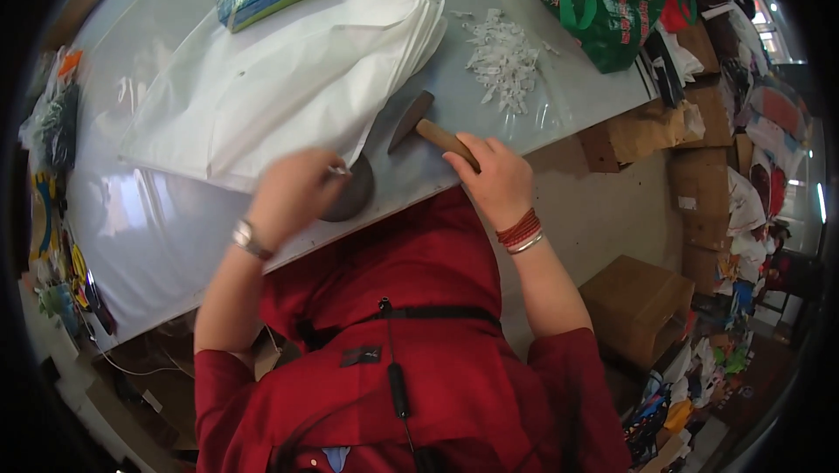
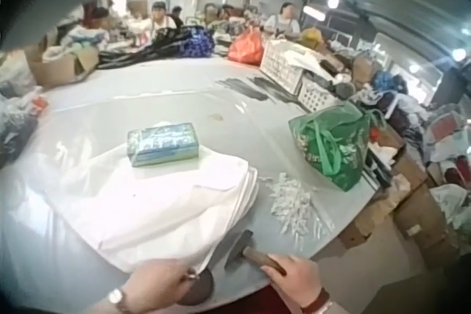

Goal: Manually installing metal grommets or rivets onto white fabric pieces using a hand hammer and a metal base tool.

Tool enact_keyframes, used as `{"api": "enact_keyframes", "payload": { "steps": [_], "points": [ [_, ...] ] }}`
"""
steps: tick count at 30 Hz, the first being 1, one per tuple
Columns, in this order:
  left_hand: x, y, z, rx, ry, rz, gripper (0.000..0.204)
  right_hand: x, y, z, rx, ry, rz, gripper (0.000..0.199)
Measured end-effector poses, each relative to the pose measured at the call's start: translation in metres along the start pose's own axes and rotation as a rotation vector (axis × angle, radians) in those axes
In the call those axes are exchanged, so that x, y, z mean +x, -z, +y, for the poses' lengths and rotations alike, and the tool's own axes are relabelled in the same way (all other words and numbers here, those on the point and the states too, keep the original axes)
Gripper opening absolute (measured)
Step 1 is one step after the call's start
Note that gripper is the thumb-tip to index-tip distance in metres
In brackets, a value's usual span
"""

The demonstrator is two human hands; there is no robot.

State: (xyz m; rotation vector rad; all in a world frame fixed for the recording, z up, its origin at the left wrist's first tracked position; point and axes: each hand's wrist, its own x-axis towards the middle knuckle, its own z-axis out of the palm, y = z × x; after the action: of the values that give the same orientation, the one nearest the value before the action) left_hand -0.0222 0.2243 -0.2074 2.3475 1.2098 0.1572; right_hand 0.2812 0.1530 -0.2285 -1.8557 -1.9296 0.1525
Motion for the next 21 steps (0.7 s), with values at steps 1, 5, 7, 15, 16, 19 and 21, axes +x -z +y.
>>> {"api": "enact_keyframes", "payload": {
  "steps": [1,5,7,15,16,19,21],
  "points": [
    [0.011,0.024,-0.018,-0.264,0.004,-0.018,0.017,0.006,0.003,0.009,-0.006,0.014,-0.038,0.022],
    [0.06,0.121,-0.096,-0.533,0.252,0.223,0.026,0.039,0.015,0.063,-0.139,0.088,0.081,0.014],
    [0.075,0.135,-0.133,-0.462,0.333,0.363,0.03,0.061,0.008,0.068,-0.159,0.167,0.045,0.013],
    [0.019,0.098,-0.076,-0.096,0.026,0.479,0.032,0.105,0.006,-0.008,0.171,0.14,0.095,0.009],
    [0.006,0.102,-0.068,-0.129,-0.047,0.485,0.033,0.115,0.014,-0.035,0.271,0.13,0.102,0.008],
    [-0.019,0.127,-0.042,0.164,-0.085,0.272,0.05,0.12,0.043,-0.095,0.395,0.165,0.054,0.008],
    [-0.048,0.125,-0.007,0.131,-0.068,0.232,0.045,0.084,0.076,-0.124,0.413,0.227,-0.043,0.01]
  ]
}}
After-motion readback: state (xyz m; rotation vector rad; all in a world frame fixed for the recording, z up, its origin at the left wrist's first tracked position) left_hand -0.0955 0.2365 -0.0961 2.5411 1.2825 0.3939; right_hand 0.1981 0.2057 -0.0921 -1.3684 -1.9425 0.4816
